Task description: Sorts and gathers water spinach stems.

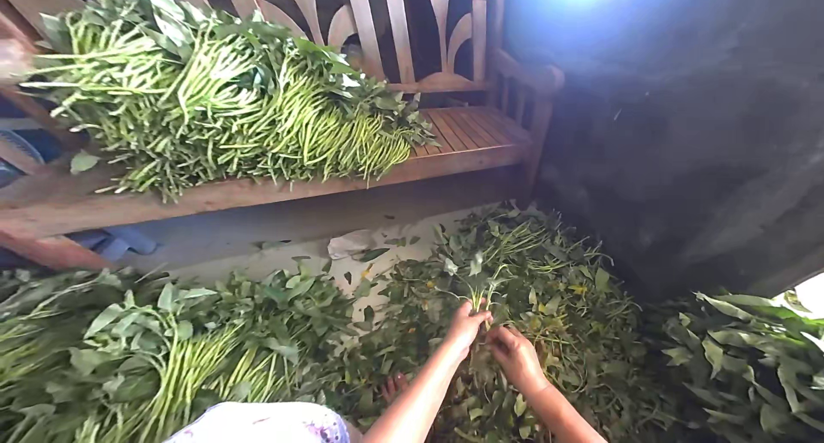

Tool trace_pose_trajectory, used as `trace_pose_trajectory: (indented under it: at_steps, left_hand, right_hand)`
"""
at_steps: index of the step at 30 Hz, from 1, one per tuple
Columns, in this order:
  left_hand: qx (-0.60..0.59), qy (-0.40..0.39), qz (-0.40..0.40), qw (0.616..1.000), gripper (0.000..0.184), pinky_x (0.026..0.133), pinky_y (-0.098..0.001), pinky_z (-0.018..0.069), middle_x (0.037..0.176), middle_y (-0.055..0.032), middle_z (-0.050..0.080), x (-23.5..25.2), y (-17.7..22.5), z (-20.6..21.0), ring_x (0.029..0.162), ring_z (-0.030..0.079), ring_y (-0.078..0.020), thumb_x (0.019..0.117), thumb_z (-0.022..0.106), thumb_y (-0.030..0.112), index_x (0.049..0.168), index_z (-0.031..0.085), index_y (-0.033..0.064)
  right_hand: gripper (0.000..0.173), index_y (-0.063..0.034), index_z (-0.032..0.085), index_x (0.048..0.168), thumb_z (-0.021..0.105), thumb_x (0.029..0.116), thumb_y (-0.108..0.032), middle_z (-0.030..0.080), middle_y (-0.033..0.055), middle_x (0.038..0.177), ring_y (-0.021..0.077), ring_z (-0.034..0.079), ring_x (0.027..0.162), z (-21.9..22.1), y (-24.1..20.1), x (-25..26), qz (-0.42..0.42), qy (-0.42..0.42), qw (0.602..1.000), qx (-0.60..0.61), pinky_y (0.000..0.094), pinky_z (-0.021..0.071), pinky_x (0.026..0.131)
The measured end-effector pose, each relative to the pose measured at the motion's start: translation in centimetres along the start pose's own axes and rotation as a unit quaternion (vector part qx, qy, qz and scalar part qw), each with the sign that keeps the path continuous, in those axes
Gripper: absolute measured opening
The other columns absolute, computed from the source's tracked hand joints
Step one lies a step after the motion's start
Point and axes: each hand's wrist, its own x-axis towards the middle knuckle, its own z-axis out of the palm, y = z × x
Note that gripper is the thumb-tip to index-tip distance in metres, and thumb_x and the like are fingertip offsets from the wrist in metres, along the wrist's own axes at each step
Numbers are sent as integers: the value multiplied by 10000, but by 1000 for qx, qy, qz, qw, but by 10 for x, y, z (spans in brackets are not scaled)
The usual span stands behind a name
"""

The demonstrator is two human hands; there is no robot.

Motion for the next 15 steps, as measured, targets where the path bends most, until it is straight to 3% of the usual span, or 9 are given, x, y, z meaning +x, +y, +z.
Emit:
trace_pose_trajectory:
  at_steps: [3, 6, 8, 11, 13, 15]
  left_hand:
    - [-87, 2, -46, 995, 327, 741, -314, 553, 948, -107, 672, 6, -2, -6, 806, 650, -167, 999, 613, 26, 1316, 545, -14]
    - [-108, -74, -66, 989, 327, 696, -311, 561, 952, -87, 659, 10, -3, -8, 776, 643, -156, 1036, 565, 77, 1353, 520, 13]
    - [-110, -109, -70, 985, 346, 680, -302, 562, 980, -80, 664, 10, 0, -5, 768, 647, -146, 1048, 547, 98, 1388, 514, 39]
    - [-157, -78, -81, 981, 346, 701, -330, 568, 986, -108, 661, 8, 3, 2, 778, 652, -180, 1028, 563, 59, 1369, 513, 31]
    - [-168, -20, -77, 982, 339, 710, -319, 560, 967, -120, 659, 12, 1, 5, 779, 646, -181, 1007, 587, 21, 1341, 525, 7]
    - [-170, 53, -71, 981, 323, 664, -288, 543, 909, -112, 651, 17, -2, 3, 727, 627, -160, 995, 598, -8, 1313, 540, -15]
  right_hand:
    - [242, -7, 669, 1166, 636, 1000, -179, 684, 96, 1118, 124, 644, 918, -5, 1, -1, 35, -65, 980, 187, 301, 543, 842]
    - [190, -53, 598, 1146, 605, 1008, -183, 695, 26, 1093, 56, 620, 797, -7, -4, -6, 86, -83, 915, 386, 235, 510, 659]
    - [143, -80, 550, 1145, 552, 1028, -162, 699, 2, 1062, 28, 584, 703, -9, -5, -7, 87, -84, 889, 441, 215, 482, 609]
    - [172, -43, 527, 1164, 506, 1043, -162, 688, 2, 973, 34, 594, 741, -12, -3, -4, 58, -53, 922, 380, 219, 489, 658]
    - [218, 12, 536, 1188, 493, 1048, -150, 645, 35, 947, 83, 626, 830, -12, 1, -2, 39, -33, 955, 294, 273, 544, 778]
    - [259, 42, 560, 1213, 497, 1043, -142, 636, 86, 940, 130, 627, 833, -11, 1, -3, 25, -40, 980, 195, 317, 545, 798]
